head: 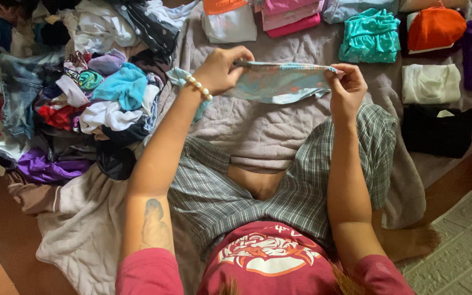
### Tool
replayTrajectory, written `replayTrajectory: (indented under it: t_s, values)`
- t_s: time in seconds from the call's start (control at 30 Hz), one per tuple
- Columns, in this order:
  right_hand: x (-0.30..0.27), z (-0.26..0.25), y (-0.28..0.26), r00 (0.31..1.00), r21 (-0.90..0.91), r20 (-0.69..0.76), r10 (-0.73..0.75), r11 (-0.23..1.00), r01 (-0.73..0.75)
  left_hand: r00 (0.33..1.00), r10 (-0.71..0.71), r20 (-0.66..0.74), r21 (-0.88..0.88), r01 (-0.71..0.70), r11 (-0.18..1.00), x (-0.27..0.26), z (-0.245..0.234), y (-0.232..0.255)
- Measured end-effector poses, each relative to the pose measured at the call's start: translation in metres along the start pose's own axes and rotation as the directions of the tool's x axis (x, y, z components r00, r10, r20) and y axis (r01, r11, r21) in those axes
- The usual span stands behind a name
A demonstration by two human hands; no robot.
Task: The person sits cross-legged on a bed and folds various clothing items one by one. They handle denim shorts, a maroon top, an orange top, a pink top, and a light blue top, smoothing and folding each into a neat rectangle before placing it in a growing stack.
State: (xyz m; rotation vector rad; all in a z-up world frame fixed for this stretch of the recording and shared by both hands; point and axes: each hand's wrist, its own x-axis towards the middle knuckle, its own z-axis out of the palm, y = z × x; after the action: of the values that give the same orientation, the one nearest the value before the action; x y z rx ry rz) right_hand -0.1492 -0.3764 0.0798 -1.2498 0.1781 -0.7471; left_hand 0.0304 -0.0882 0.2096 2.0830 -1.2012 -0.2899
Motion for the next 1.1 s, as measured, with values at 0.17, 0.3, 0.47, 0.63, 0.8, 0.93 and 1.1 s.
replayTrajectory:
  t_s: [0.17, 0.3, 0.47, 0.63, 0.8, 0.93, 1.1]
  values:
    - [0.04, 0.005, -0.029, 0.987, 0.253, 0.16, 0.008, 0.966, -0.049, 0.918, 0.323, -0.228, 0.079, -0.313, 0.946, 0.032, -0.029, 0.02]
    - [0.084, 0.006, -0.082, 0.946, -0.035, 0.324, 0.0, 0.999, 0.012, 0.885, 0.352, -0.306, 0.038, -0.358, 0.933, 0.046, -0.067, 0.037]
    - [0.099, 0.005, -0.129, 0.904, -0.162, 0.425, -0.056, 0.977, 0.136, 0.899, 0.209, -0.386, 0.11, -0.181, 0.977, 0.031, -0.08, 0.069]
    - [0.103, -0.015, -0.159, 0.939, -0.021, 0.323, -0.119, 0.991, 0.132, 0.766, 0.368, -0.527, -0.01, -0.439, 0.899, 0.004, -0.087, 0.113]
    - [0.113, 0.006, -0.201, 0.926, 0.151, 0.367, -0.085, 0.988, 0.031, 0.841, 0.268, -0.47, -0.119, -0.361, 0.925, -0.002, -0.122, 0.138]
    - [0.106, 0.044, -0.231, 0.932, -0.092, 0.347, -0.1, 0.986, 0.14, 0.888, 0.154, -0.434, 0.062, -0.14, 0.988, 0.012, -0.126, 0.127]
    - [0.091, 0.069, -0.238, 0.919, -0.204, 0.369, -0.139, 0.953, 0.226, 0.929, 0.367, -0.035, 0.2, -0.354, 0.914, 0.007, -0.094, 0.102]
